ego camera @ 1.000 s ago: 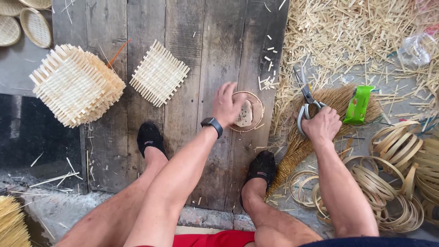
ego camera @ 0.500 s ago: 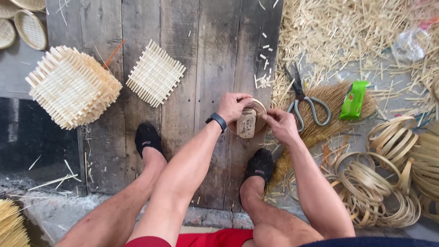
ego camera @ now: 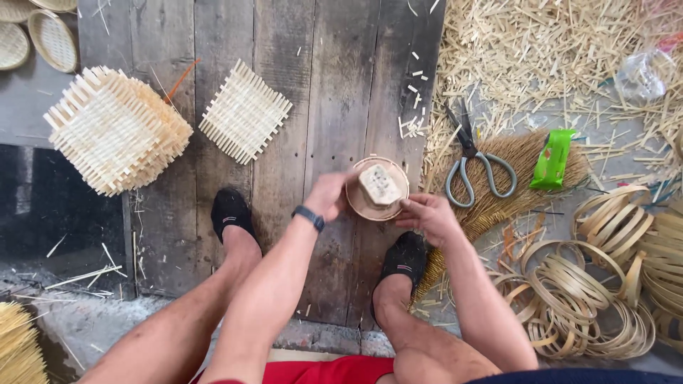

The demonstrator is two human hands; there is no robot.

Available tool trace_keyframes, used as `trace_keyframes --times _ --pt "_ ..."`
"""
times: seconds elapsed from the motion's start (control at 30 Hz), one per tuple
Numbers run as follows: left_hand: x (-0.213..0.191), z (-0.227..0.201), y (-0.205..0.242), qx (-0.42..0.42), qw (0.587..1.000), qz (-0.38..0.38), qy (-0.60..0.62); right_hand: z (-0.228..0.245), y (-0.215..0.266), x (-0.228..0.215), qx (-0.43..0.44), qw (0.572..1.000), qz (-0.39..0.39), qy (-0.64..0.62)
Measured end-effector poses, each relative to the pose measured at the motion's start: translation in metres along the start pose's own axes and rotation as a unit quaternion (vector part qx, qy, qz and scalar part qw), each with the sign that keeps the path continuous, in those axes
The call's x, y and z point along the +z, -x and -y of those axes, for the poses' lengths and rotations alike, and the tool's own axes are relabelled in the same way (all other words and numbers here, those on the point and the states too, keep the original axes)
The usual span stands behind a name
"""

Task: The person picks up a woven square and places it over a circular wooden block before pressing a bamboo ring onto the assembly. They then trim the excess woven material using shears and secure the piece by tying it with a thin strip of bamboo.

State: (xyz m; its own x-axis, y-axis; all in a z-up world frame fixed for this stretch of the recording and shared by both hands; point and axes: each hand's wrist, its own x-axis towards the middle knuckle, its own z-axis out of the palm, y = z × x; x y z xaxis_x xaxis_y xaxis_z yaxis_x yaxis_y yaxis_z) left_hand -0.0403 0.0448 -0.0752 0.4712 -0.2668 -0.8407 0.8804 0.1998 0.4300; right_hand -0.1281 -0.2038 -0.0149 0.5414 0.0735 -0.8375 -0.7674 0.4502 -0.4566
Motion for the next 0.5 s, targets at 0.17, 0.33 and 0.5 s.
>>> trace_keyframes --times 0.17,0.33,0.5 --pt "-0.002 0.022 0.039 -0.034 0.999 -0.017 -0.019 -0.026 -0.020 0.005 -0.037 0.999 -0.036 0.017" --pt "0.022 0.029 0.044 0.012 0.985 -0.149 -0.083 -0.039 -0.031 0.008 -0.046 0.992 -0.104 0.056" --pt "0.021 0.018 0.054 0.032 0.984 -0.120 -0.127 -0.040 -0.019 0.015 -0.042 0.983 -0.115 0.139"
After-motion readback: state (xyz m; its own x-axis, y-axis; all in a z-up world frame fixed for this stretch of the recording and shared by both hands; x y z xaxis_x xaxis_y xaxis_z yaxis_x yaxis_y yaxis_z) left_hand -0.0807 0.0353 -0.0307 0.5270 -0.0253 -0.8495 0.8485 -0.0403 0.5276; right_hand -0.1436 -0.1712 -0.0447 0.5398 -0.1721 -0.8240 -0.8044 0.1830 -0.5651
